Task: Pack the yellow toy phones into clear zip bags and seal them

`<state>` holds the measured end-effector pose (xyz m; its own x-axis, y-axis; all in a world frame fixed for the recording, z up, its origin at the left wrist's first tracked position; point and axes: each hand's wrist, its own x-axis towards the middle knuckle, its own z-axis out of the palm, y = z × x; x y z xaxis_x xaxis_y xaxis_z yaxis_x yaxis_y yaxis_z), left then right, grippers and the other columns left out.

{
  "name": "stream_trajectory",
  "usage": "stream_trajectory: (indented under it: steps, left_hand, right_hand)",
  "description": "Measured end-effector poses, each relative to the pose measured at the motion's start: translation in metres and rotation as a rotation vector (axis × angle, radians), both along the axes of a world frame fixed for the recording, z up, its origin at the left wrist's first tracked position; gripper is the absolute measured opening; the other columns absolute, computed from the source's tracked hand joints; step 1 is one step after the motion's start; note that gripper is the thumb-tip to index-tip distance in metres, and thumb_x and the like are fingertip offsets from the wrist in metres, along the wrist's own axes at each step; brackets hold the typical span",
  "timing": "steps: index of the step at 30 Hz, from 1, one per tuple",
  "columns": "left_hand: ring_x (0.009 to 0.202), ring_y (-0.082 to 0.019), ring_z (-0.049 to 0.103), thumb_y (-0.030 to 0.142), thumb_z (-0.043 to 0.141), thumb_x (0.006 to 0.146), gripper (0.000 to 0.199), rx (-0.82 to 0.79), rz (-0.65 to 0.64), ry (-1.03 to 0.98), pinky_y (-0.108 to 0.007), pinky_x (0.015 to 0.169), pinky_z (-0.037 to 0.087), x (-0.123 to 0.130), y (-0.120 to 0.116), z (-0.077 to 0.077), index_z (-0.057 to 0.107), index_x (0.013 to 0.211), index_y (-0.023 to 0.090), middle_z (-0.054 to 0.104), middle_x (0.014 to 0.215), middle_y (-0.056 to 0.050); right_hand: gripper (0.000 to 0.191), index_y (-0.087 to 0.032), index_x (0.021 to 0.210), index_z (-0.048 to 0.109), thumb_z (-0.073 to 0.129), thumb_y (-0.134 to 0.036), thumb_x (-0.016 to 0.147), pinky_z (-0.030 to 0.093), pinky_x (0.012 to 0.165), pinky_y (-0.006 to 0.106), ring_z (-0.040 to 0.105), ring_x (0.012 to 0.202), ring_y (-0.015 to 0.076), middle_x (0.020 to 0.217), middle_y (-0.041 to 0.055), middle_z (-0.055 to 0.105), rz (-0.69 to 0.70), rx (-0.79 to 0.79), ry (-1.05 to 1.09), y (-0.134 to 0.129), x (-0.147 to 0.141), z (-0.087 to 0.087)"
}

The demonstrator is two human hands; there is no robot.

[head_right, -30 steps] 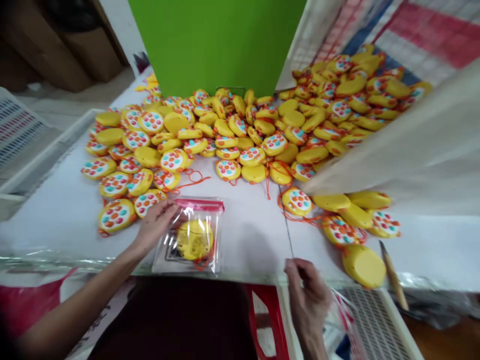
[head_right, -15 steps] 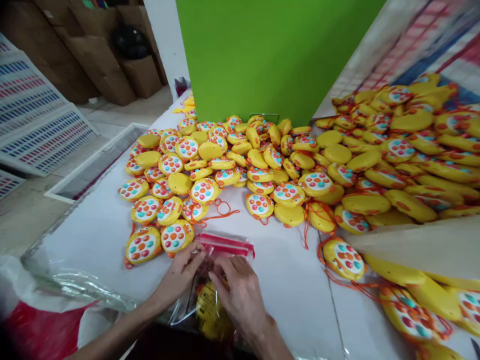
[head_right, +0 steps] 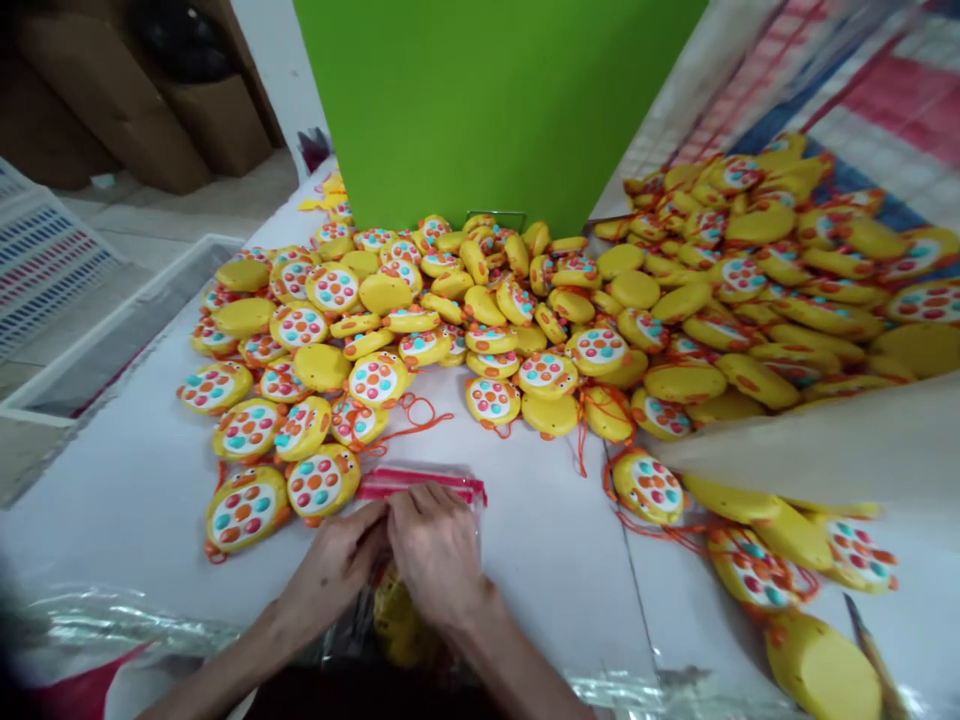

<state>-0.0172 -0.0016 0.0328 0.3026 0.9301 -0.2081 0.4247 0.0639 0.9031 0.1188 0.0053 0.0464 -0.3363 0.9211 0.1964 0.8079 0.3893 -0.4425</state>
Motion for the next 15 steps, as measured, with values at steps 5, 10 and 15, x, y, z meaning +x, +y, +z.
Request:
stream_trajectory:
  steps: [5, 10, 15]
  left_hand:
    - [0.072, -0.019, 0.060, 0.027, 0.041, 0.088, 0.020, -0.021, 0.002, -0.023, -0.028, 0.068, 0.044, -0.006, -0.002, -0.006, 0.059, 0.085, 0.021, 0.066, 0.079, -0.003]
    - [0.074, -0.020, 0.062, 0.035, 0.044, 0.086, 0.019, -0.199, 0.105, -0.172, -0.030, 0.066, 0.048, -0.014, 0.003, -0.019, 0.054, 0.080, 0.020, 0.067, 0.081, -0.005]
    - [0.070, -0.019, 0.062, 0.038, 0.050, 0.083, 0.020, -0.303, 0.111, -0.272, -0.028, 0.062, 0.049, -0.015, 0.008, -0.018, 0.055, 0.078, 0.019, 0.066, 0.076, -0.004]
  right_hand:
    - [0.015, -0.019, 0.081, 0.061, 0.046, -0.023, 0.083, 0.045, 0.062, 0.022, 0.060, 0.065, 0.0128, 0.073, 0.0014, 0.065, -0.322, -0.126, 0.255, -0.011, 0.052, -0.010]
    - [0.030, -0.021, 0.074, 0.063, 0.046, -0.046, 0.069, 0.046, 0.057, 0.031, 0.063, 0.061, 0.0221, 0.067, 0.0065, 0.068, -0.918, -0.232, 0.007, -0.056, 0.175, -0.035]
    - [0.034, -0.025, 0.061, 0.062, 0.050, -0.057, 0.062, 0.039, 0.045, 0.031, 0.058, 0.049, 0.0230, 0.055, 0.0043, 0.063, -1.030, -0.351, -0.210, -0.094, 0.219, -0.034]
